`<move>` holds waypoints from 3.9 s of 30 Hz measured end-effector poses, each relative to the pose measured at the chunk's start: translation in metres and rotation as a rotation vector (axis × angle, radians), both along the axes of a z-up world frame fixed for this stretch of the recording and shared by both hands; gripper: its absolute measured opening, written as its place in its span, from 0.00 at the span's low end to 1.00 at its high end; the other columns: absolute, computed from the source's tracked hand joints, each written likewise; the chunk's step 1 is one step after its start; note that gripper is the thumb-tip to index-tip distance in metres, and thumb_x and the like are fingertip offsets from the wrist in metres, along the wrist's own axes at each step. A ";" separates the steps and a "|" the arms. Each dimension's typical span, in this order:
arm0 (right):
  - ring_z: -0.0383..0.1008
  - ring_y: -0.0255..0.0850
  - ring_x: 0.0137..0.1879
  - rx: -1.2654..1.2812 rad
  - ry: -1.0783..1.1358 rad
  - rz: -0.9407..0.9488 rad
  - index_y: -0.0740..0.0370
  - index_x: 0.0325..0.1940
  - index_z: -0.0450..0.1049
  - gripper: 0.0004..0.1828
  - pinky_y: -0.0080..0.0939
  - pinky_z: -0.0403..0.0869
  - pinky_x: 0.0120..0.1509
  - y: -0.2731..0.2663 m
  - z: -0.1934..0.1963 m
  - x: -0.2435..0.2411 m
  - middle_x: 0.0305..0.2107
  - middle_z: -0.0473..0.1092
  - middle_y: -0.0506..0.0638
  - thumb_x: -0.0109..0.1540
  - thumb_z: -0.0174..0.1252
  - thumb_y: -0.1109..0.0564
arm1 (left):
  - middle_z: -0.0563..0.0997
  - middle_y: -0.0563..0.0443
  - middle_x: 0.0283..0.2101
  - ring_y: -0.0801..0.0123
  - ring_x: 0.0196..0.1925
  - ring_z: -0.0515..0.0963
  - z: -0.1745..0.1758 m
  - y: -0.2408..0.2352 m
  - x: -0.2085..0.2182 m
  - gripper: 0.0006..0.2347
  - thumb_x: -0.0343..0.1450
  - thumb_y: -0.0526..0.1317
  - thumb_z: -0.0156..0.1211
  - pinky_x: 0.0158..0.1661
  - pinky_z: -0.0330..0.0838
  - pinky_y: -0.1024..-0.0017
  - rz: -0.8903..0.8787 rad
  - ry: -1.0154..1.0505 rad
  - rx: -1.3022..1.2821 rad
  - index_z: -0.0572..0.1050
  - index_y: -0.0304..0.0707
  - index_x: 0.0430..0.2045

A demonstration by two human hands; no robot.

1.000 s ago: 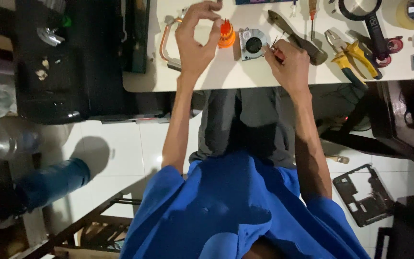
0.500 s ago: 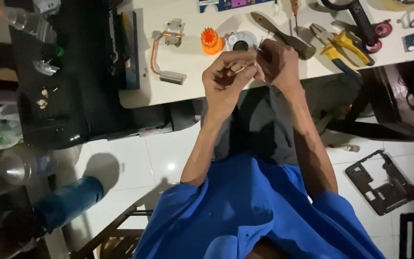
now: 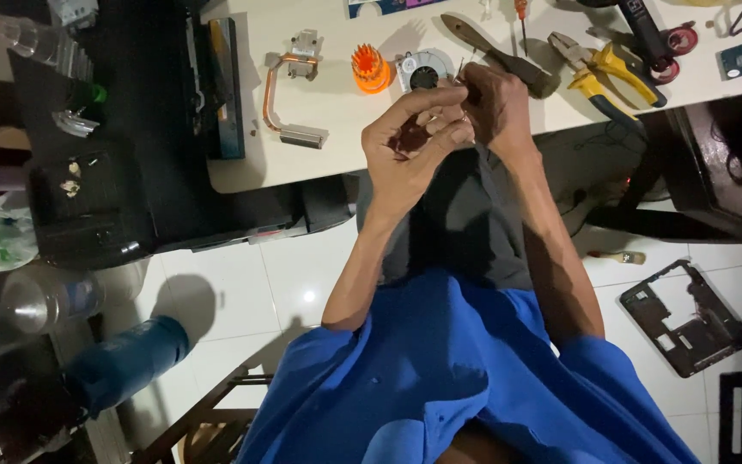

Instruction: The person uses a magnifying glass to inspect a small orange component and a fan assembly on a workbench. They then use a screwdriver to remove screws from the fan, disassemble it, and brush the fan blades with a small brush.

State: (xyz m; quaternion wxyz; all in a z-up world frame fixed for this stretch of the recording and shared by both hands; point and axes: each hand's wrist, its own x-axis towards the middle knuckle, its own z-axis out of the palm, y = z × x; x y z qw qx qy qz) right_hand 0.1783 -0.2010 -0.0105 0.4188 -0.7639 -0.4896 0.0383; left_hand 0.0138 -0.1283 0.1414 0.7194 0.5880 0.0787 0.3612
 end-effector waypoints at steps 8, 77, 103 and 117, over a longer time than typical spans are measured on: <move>0.48 0.39 0.29 0.007 -0.046 0.011 0.57 0.31 0.57 0.13 0.43 0.53 0.34 0.001 -0.010 0.004 0.21 0.55 0.47 0.60 0.53 0.70 | 0.84 0.53 0.50 0.74 0.52 0.83 -0.006 0.002 0.003 0.13 0.72 0.35 0.72 0.57 0.79 0.77 0.035 0.004 0.007 0.80 0.39 0.49; 0.53 0.41 0.32 0.141 0.018 0.132 0.67 0.36 0.68 0.11 0.44 0.57 0.37 0.000 0.020 -0.006 0.26 0.63 0.55 0.72 0.58 0.69 | 0.82 0.51 0.30 0.73 0.32 0.83 -0.030 0.013 0.001 0.03 0.72 0.34 0.66 0.37 0.75 0.81 0.172 0.088 0.116 0.78 0.39 0.36; 0.44 0.37 0.31 0.034 0.015 0.046 0.61 0.31 0.56 0.29 0.41 0.50 0.37 0.003 0.019 -0.009 0.21 0.47 0.47 0.81 0.62 0.56 | 0.87 0.51 0.39 0.72 0.41 0.85 -0.057 0.104 -0.034 0.05 0.74 0.37 0.64 0.46 0.82 0.75 0.479 0.195 0.339 0.82 0.38 0.41; 0.45 0.37 0.31 0.041 0.005 0.054 0.62 0.32 0.59 0.27 0.41 0.51 0.37 0.003 0.014 -0.006 0.22 0.49 0.47 0.81 0.63 0.57 | 0.73 0.55 0.48 0.71 0.40 0.82 -0.088 0.139 -0.007 0.04 0.73 0.39 0.67 0.48 0.74 0.70 0.361 0.336 0.581 0.86 0.42 0.34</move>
